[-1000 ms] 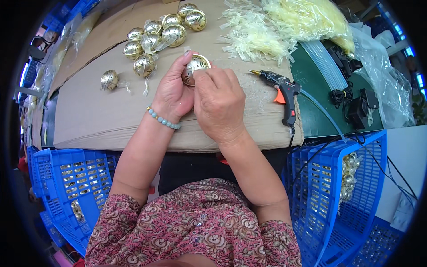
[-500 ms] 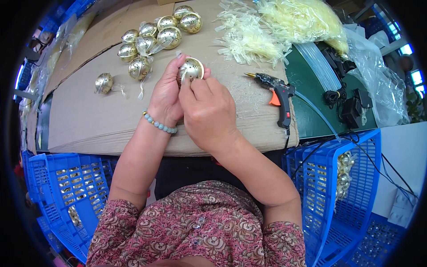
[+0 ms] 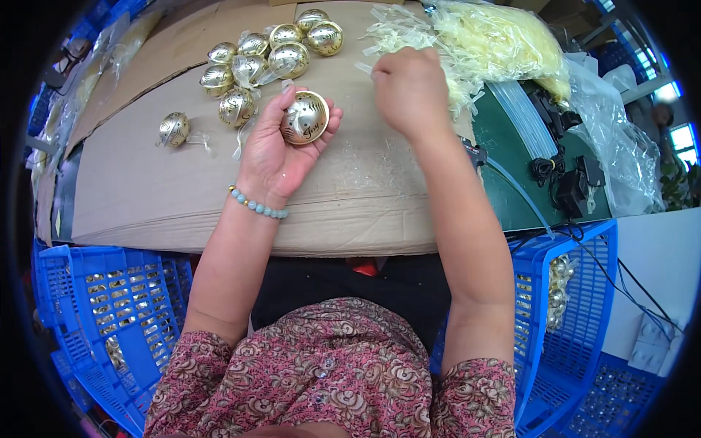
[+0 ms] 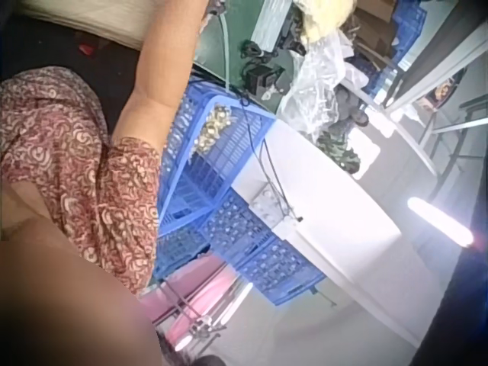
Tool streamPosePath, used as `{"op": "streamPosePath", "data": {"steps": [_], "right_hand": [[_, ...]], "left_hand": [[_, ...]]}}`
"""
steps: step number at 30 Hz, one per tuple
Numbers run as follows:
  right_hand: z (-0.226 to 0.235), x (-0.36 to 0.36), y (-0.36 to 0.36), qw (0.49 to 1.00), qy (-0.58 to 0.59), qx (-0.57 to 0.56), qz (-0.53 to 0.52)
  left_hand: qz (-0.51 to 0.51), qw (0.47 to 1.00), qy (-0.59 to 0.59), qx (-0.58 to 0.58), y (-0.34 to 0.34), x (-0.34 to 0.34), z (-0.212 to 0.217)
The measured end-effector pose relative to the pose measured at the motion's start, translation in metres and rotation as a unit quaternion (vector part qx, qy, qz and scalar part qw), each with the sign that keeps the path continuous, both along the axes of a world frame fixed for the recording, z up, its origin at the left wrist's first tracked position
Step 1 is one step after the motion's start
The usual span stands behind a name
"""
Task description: The recorder uses a glue gun to attach white ribbons to gold Christmas ornaments at a manual workstation.
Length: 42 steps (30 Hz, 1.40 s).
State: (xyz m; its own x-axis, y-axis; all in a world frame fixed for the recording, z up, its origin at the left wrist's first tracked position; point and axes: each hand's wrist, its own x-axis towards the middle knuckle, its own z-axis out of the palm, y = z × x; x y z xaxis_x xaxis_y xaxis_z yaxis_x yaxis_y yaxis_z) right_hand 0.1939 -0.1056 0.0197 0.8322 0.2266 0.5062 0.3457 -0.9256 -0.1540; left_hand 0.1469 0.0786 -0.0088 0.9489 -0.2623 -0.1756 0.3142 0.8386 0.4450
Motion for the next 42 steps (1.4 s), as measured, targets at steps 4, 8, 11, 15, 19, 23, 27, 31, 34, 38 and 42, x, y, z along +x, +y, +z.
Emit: {"op": "streamPosePath", "data": {"steps": [4, 8, 11, 15, 19, 23, 27, 31, 34, 38, 42], "right_hand": [[0.032, -0.037, -0.014, 0.826, 0.258, 0.485, 0.126], [0.033, -0.058, -0.026, 0.764, 0.299, 0.531, 0.211], [0.025, -0.068, -0.021, 0.746, 0.295, 0.555, 0.222], [0.008, -0.067, -0.019, 0.723, 0.297, 0.568, 0.258], [0.0, -0.07, -0.008, 0.727, 0.292, 0.576, 0.234], [0.0, -0.085, 0.003, 0.703, 0.225, 0.658, 0.153], [-0.015, -0.109, 0.024, 0.711, 0.189, 0.66, 0.152], [-0.022, -0.104, 0.02, 0.705, 0.199, 0.661, 0.161], [-0.009, -0.11, 0.014, 0.689, 0.144, 0.68, 0.204], [0.009, -0.122, 0.011, 0.779, 0.185, 0.533, 0.272], [0.009, -0.116, 0.024, 0.812, 0.188, 0.458, 0.307]], "left_hand": [[-0.011, 0.999, -0.046, 0.007, 0.007, -0.005, 0.005], [-0.115, 0.983, -0.138, -0.042, 0.01, -0.009, 0.009], [-0.205, 0.957, -0.201, -0.041, 0.008, -0.01, 0.006], [-0.247, 0.944, -0.219, 0.002, 0.003, -0.013, 0.004], [-0.246, 0.943, -0.215, 0.061, -0.002, -0.018, 0.005], [-0.214, 0.951, -0.215, 0.062, -0.001, -0.015, 0.0], [-0.161, 0.971, -0.169, 0.046, -0.005, -0.016, 0.003], [-0.162, 0.974, -0.152, 0.038, -0.003, -0.015, 0.001], [-0.146, 0.981, -0.128, 0.027, -0.004, -0.015, 0.004], [-0.132, 0.987, -0.092, 0.013, -0.003, -0.012, 0.001], [-0.122, 0.991, -0.042, 0.029, -0.006, -0.011, -0.003]]}}
